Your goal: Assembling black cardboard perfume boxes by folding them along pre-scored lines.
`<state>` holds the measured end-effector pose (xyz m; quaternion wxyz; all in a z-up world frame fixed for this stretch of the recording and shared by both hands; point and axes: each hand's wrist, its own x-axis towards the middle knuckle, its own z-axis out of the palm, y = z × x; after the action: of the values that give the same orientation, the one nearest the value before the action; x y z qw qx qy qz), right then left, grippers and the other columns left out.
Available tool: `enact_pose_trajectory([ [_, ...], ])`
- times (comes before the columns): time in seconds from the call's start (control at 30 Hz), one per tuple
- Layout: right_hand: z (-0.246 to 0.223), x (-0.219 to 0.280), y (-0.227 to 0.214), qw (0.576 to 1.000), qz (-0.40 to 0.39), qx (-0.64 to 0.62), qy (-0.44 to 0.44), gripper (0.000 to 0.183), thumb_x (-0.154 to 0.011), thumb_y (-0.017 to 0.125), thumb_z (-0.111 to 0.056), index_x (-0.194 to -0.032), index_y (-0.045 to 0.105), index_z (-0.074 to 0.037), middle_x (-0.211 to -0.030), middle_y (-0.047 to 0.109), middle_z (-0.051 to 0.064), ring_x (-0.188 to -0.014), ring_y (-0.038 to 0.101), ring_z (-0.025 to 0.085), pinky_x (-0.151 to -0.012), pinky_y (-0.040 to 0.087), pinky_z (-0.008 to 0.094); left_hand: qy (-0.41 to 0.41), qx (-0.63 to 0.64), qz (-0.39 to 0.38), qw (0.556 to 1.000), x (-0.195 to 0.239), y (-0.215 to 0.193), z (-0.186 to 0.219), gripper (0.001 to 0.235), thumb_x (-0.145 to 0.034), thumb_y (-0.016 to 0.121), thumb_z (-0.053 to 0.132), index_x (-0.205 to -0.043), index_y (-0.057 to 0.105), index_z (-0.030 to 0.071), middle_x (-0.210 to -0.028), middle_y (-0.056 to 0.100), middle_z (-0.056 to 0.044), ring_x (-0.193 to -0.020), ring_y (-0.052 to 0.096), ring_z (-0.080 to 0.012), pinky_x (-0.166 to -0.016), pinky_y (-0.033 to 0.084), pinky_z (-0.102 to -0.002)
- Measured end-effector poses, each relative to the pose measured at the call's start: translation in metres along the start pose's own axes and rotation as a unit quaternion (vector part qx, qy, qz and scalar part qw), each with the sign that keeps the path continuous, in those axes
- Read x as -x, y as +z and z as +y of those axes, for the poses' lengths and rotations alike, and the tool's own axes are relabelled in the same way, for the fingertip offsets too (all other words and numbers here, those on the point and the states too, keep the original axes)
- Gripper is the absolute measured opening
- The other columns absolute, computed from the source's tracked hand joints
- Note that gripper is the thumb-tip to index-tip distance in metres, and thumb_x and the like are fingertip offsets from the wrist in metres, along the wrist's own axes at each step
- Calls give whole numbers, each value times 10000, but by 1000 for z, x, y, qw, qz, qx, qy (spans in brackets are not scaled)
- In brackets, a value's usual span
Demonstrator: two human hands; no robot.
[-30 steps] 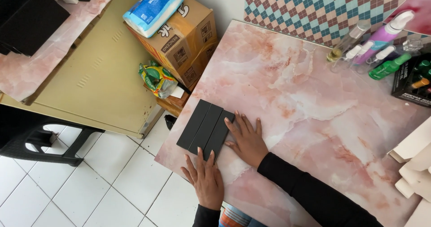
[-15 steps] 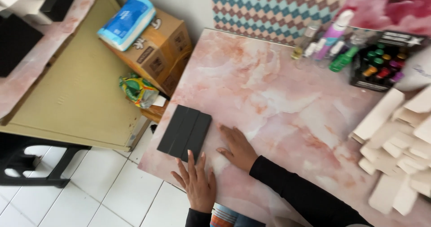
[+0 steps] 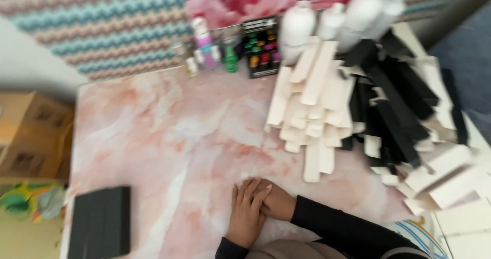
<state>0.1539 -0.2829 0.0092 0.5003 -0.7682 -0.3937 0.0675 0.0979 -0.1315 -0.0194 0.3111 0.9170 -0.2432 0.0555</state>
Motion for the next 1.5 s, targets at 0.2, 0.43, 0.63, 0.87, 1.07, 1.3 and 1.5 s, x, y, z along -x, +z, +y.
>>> enact_pose_trajectory([
  [0.2,45,96,-15,992,52,63,101,390,-977,522,-72,-1344,563,52,-1292,608,247,-1185,568,407,-1080,435,509,123,100,-73,985,-48,33,35,714,-773,674,-7,-1451,550,181,-1493,492,-167,-1406,424,-405,-1192,199,-659],
  [0.43,9,129,-80,987,147,8,69,243,-1032,492,-105,-1166,660,8,-1118,700,180,-1015,675,351,-869,551,453,237,188,-30,953,-107,41,86,561,-867,504,-21,-1387,624,150,-1406,605,-119,-1287,582,-365,-1061,500,-501],
  [0.63,15,142,-154,947,274,160,57,197,-996,541,-124,-953,664,24,-917,688,215,-814,673,351,-691,537,460,286,265,-25,921,-192,34,140,446,-945,537,-14,-1380,583,74,-1409,560,-194,-1262,594,-416,-1075,499,-549],
  [0.87,6,143,-236,847,360,357,160,231,-960,606,-23,-1160,714,-65,-1139,721,111,-1060,691,328,-885,544,424,61,475,-110,871,-251,73,180,675,-1011,498,-9,-1604,188,78,-1619,231,-289,-1500,281,-470,-1213,321,-551],
  [1.07,26,162,-253,790,325,436,284,434,-909,721,-90,-1335,669,-152,-1259,657,94,-1189,640,362,-941,537,468,-121,626,-200,744,-271,89,196,770,-1070,439,121,-1647,-70,78,-1647,-11,-377,-1511,101,-564,-1219,221,-620],
  [1.3,35,164,-251,784,318,460,269,397,-915,671,15,-1296,688,-99,-1221,696,107,-1137,686,345,-913,579,410,-156,678,-213,686,-275,107,201,795,-1082,493,181,-1665,-46,143,-1671,-17,-327,-1529,105,-534,-1219,216,-592],
  [1.5,1,149,-244,773,353,465,249,407,-951,624,48,-1297,680,-157,-1221,730,47,-1010,740,280,-783,623,351,-135,682,-191,693,-259,65,212,773,-1077,531,227,-1679,52,156,-1687,0,-252,-1530,44,-514,-1232,162,-587],
])
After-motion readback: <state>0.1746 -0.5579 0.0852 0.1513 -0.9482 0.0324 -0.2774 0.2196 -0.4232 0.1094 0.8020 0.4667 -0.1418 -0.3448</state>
